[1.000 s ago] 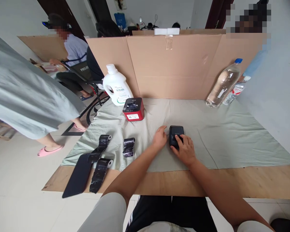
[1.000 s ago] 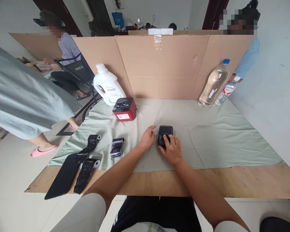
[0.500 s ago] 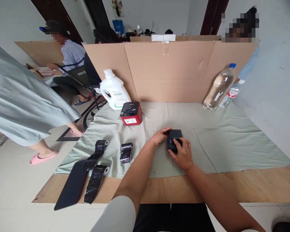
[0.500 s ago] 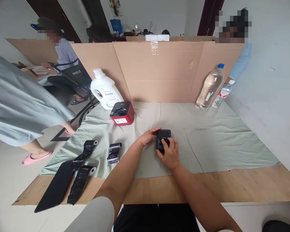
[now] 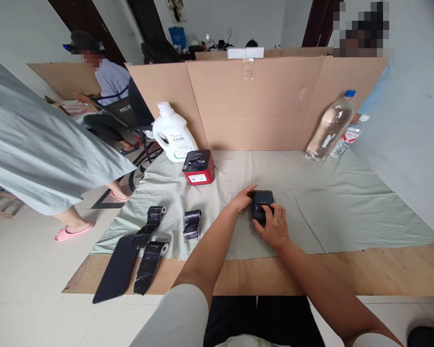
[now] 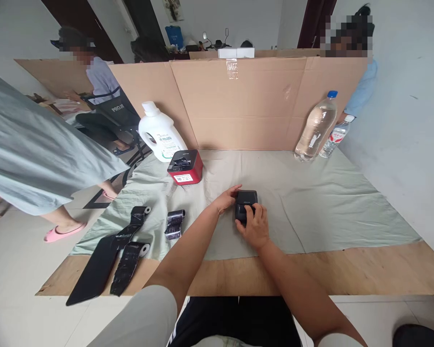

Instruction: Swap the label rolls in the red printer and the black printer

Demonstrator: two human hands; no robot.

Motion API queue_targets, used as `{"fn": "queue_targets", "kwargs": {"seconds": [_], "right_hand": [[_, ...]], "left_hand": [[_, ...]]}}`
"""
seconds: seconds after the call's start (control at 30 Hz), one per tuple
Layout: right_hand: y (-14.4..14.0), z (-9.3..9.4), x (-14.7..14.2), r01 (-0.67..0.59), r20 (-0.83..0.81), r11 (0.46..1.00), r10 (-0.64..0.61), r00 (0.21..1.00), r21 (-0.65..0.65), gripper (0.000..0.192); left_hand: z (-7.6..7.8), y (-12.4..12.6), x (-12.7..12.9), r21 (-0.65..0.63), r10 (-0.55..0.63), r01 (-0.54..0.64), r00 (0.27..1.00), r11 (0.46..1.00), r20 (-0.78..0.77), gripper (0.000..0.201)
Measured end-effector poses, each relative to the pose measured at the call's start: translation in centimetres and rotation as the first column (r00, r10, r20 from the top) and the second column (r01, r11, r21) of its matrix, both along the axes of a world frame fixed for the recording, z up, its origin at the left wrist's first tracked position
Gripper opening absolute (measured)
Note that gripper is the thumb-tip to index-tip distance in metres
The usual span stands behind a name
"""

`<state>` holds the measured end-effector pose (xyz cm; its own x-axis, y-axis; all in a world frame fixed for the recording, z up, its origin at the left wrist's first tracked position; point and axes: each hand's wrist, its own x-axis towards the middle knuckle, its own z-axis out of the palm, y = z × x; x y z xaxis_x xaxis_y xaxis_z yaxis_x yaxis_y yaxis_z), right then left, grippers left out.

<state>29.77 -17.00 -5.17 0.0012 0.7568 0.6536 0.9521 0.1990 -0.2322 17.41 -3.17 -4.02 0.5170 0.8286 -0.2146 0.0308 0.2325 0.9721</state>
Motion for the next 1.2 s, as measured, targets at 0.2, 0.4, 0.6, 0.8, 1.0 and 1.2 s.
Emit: {"fn": "queue_targets", "kwargs": {"seconds": [0.2,0.4,0.6,0.8,1.0,1.2], "right_hand": [[0.0,-0.1,0.0,0.001,-0.006,1.0,-0.001,1.0,0.016,0.044],[0.0,-0.3,0.0,-0.019,-0.015,1.0,0.019,1.0,0.017,0.044],[0.1,0.0,0.0,-0.004,-0.003,1.0,0.004,1.0,-0.027,0.046],[0.2,0.5,0.5,-0.001,0.018,0.995,0.003,1.0,-0.095,0.07],[1.5,0.9,1.6,-0.059,-0.047,0.995,0.056,0.997,-0.077,0.081],[3.0,0.5,3.1,-0.192,-0.258,0.981,0.179,0.949,-0.022,0.076]], "left_hand": [[0.0,0.3,-0.9,0.004,-0.14,0.14,0.99,0.99,-0.009,0.089],[-0.4,1.0,-1.1,0.0,-0.172,0.172,0.985,0.985,0.008,0.089],[0.1,0.5,-1.0,0.006,-0.163,0.163,0.986,0.987,-0.019,0.094],[0.3,0.1,-1.1,-0.003,-0.107,0.107,0.994,0.994,0.026,0.096],[-0.1,-0.4,-1.2,0.055,-0.067,0.062,0.995,0.997,0.077,0.072],[1.0,-0.6,-0.3,0.137,0.044,-0.042,0.999,0.99,-0.013,0.07]]}}
